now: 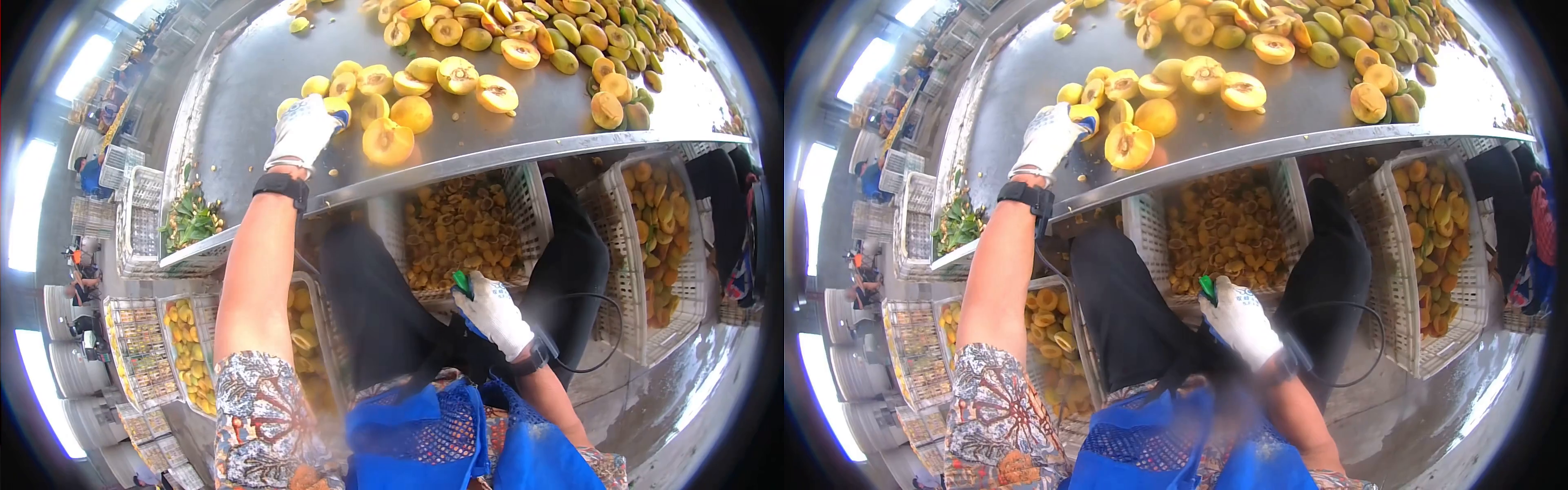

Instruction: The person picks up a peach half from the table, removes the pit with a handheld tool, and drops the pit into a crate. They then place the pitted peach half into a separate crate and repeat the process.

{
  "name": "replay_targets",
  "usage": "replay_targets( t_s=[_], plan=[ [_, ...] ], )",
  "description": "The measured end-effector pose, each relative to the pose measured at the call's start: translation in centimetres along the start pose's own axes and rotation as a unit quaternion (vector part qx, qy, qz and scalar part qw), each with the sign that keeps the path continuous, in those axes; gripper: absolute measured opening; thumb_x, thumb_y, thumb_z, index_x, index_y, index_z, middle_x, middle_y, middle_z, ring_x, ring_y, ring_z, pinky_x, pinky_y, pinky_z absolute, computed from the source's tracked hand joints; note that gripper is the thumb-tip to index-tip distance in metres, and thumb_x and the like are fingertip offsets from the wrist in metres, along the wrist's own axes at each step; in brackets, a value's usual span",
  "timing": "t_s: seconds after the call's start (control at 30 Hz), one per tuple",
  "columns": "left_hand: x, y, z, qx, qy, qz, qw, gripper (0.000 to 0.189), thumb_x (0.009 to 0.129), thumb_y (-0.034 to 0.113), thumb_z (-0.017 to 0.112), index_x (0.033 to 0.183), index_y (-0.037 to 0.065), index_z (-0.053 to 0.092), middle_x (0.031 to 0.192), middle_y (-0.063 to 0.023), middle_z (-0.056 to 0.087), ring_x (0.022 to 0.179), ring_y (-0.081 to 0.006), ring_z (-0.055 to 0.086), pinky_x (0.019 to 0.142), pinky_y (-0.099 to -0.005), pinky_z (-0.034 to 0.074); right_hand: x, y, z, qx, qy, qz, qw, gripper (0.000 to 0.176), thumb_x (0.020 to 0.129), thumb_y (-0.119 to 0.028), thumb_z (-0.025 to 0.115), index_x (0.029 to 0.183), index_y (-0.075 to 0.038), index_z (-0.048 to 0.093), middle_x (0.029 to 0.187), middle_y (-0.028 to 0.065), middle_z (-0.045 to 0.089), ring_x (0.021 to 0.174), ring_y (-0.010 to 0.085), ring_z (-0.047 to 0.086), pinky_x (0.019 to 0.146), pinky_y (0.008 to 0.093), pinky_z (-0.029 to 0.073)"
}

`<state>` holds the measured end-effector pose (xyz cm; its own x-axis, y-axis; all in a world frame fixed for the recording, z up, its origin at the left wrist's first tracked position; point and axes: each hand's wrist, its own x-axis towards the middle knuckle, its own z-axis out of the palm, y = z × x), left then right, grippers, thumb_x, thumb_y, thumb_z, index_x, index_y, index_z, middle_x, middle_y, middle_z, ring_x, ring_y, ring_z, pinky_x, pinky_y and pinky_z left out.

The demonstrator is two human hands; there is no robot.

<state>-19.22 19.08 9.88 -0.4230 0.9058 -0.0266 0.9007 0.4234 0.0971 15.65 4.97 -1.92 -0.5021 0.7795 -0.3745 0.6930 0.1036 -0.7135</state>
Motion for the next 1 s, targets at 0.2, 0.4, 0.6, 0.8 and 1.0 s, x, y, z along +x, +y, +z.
replay_targets(
  t_s=[0.2,0.4,0.6,0.8,1.0],
  plan=[
    [-3.3,-0.8,-2.1,-0.118,0.075,0.009,0.990,0.044,0.078,0.036,0.076,0.107,0.004,0.066,0.097,-0.0167,0.071,0.088,-0.0300,0.069,0.076,-0.0404,0.052,-0.6,-0.5,-1.1,0.049,0.006,0.028,0.998,0.040,0.093,-0.036,0.058,0.106,0.001,0.055,0.087,0.0273,0.067,0.085,0.0437,0.066,0.076,0.0505,0.050],
    [-13.5,-6.8,-0.6,-0.836,-0.075,0.010,0.543,0.046,0.099,0.038,0.057,0.128,0.003,0.057,0.116,-0.0116,0.069,0.101,-0.0299,0.069,0.088,-0.0455,0.058,-0.8,-0.7,-2.2,0.362,-0.001,0.118,0.925,0.032,0.096,-0.033,0.062,0.105,-0.002,0.057,0.073,0.0071,0.061,0.062,0.0125,0.060,0.054,0.0302,0.050],
    [-20.8,0.1,4.2,-0.985,-0.076,-0.108,0.114,0.050,0.094,0.035,0.065,0.121,-0.007,0.061,0.123,-0.0211,0.064,0.128,-0.0352,0.053,0.109,-0.0477,0.044,-2.4,-2.4,-2.6,0.428,-0.027,0.127,0.894,0.030,0.097,-0.031,0.060,0.107,-0.003,0.056,0.073,0.0051,0.059,0.057,0.0093,0.054,0.048,0.0260,0.044],
    [-23.0,4.4,7.8,-0.966,-0.201,-0.061,0.153,0.056,0.100,0.044,0.051,0.133,-0.001,0.054,0.135,-0.0178,0.057,0.129,-0.0328,0.051,0.108,-0.0477,0.044,-4.5,-4.1,-2.8,0.245,0.047,0.034,0.968,0.034,0.095,-0.032,0.063,0.106,-0.001,0.057,0.073,0.0126,0.064,0.061,0.0171,0.063,0.057,0.0345,0.049],
    [-23.6,5.6,7.9,-0.914,-0.182,-0.045,0.360,0.058,0.103,0.047,0.044,0.135,0.000,0.052,0.134,-0.0182,0.058,0.127,-0.0308,0.053,0.104,-0.0469,0.047,-6.3,-8.5,-2.8,0.076,0.072,-0.135,0.985,0.028,0.092,-0.024,0.064,0.100,0.001,0.054,0.077,0.0250,0.065,0.070,0.0447,0.064,0.060,0.0492,0.050]
  ],
)
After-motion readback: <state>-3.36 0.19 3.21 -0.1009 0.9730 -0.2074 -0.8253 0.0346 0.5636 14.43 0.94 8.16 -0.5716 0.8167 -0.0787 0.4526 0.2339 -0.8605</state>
